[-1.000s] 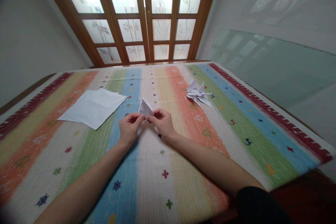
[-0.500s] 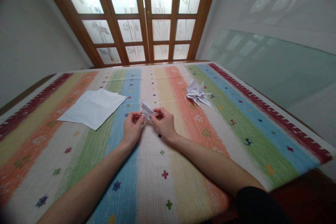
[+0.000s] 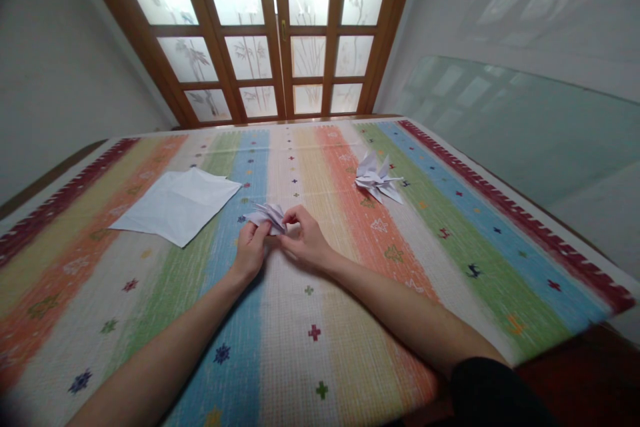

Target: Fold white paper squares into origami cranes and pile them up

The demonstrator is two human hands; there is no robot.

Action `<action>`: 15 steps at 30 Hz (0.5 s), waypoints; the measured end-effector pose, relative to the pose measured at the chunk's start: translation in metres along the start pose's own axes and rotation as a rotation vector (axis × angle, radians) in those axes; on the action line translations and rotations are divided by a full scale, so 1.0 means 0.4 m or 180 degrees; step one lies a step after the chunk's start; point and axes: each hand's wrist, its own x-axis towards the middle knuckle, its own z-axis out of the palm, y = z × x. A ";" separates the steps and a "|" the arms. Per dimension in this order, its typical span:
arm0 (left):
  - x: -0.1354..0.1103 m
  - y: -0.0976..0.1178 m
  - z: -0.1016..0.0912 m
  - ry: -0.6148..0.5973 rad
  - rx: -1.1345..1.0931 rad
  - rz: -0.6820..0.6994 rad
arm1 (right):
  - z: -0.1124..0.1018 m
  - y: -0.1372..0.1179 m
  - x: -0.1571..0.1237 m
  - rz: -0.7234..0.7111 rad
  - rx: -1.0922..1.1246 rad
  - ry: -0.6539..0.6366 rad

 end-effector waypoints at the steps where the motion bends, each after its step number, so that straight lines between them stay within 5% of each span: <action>1: -0.001 0.001 -0.001 0.0029 0.0101 0.0029 | 0.000 0.002 0.001 0.0080 0.0137 -0.0054; 7: -0.011 -0.002 -0.001 -0.0294 0.0201 0.0186 | -0.001 0.009 0.006 0.0505 0.0680 0.0016; 15: -0.015 0.002 -0.007 -0.0205 0.0375 0.0369 | -0.002 -0.004 -0.002 0.0272 0.0348 0.0018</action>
